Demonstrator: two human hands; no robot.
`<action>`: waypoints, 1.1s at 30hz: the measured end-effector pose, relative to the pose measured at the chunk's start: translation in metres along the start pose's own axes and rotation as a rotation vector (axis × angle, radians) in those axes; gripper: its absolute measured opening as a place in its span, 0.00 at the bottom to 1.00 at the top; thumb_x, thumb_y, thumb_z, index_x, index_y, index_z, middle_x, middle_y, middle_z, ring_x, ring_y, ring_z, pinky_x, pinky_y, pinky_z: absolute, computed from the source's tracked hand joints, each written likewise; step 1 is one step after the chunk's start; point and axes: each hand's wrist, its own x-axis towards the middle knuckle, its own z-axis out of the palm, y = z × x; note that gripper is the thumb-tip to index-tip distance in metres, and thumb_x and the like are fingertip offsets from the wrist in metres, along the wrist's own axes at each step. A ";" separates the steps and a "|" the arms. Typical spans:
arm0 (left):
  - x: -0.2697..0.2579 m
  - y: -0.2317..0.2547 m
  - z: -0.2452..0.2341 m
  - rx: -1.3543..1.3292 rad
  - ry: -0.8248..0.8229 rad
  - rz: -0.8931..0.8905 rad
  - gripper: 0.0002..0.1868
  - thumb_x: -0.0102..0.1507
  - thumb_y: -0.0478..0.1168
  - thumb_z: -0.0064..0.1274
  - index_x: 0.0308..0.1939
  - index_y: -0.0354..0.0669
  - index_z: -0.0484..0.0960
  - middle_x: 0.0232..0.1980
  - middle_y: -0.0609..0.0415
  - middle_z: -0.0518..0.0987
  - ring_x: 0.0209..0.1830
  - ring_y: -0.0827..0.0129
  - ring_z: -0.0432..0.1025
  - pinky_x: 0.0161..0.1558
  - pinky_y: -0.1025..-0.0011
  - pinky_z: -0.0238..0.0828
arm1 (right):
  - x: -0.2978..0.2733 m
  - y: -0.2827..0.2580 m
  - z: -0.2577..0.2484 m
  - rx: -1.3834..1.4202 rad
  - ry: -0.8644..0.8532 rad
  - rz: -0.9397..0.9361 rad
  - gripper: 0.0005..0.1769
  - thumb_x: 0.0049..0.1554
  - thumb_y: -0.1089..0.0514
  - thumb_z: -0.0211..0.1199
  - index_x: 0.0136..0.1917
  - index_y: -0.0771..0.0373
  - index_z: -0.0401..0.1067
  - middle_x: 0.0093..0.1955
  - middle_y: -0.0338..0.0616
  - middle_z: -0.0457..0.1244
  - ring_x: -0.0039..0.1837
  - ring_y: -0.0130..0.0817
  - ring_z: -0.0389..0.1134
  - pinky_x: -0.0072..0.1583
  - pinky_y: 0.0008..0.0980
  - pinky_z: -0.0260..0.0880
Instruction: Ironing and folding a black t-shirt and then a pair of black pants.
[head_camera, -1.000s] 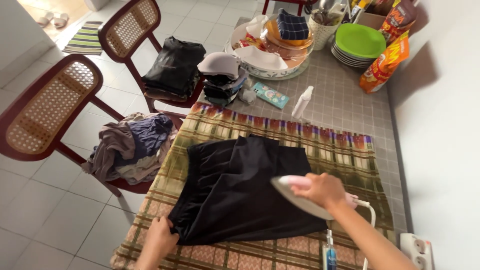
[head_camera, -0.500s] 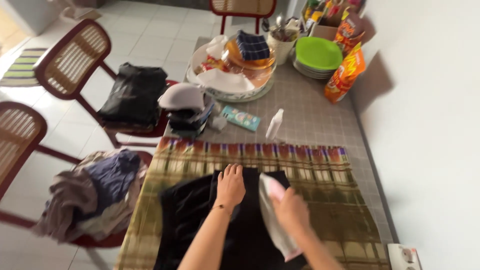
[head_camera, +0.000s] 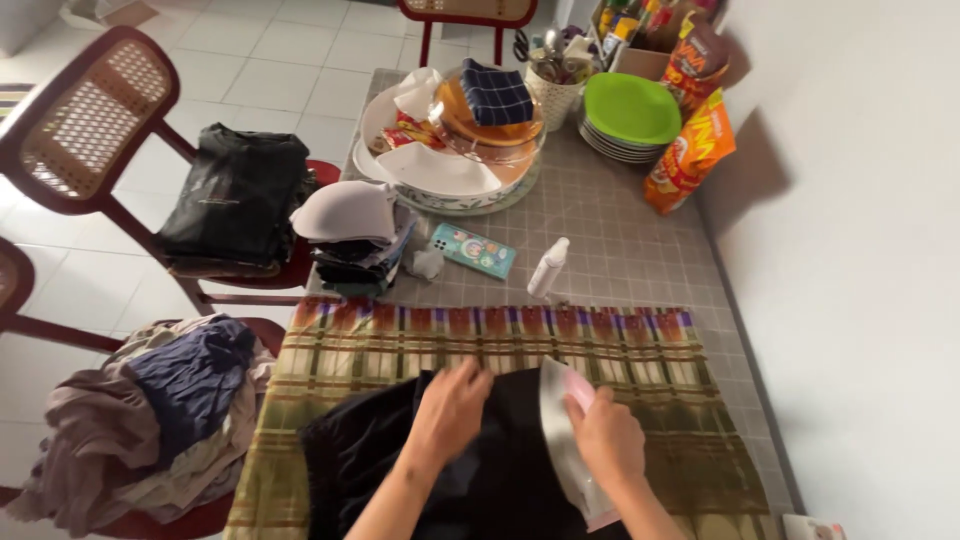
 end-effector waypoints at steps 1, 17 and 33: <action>-0.018 0.009 -0.006 0.005 0.001 -0.006 0.12 0.59 0.32 0.53 0.47 0.39 0.80 0.48 0.45 0.77 0.46 0.51 0.73 0.48 0.58 0.71 | 0.004 0.002 0.003 0.001 -0.003 -0.007 0.31 0.59 0.33 0.58 0.49 0.67 0.69 0.39 0.60 0.70 0.46 0.59 0.74 0.47 0.51 0.76; -0.096 -0.007 -0.044 0.065 0.008 -0.250 0.25 0.52 0.31 0.51 0.55 0.43 0.78 0.58 0.47 0.76 0.62 0.50 0.66 0.60 0.54 0.62 | 0.005 -0.046 -0.052 0.043 -0.169 -0.169 0.32 0.45 0.25 0.64 0.45 0.52 0.78 0.37 0.49 0.72 0.43 0.48 0.76 0.47 0.47 0.76; -0.055 -0.017 -0.036 -0.024 -0.139 -0.120 0.37 0.51 0.54 0.68 0.56 0.33 0.75 0.59 0.39 0.74 0.70 0.43 0.61 0.67 0.25 0.27 | 0.052 -0.047 -0.015 -0.112 -0.237 -0.566 0.35 0.43 0.24 0.66 0.51 0.52 0.80 0.36 0.51 0.72 0.43 0.47 0.76 0.51 0.44 0.77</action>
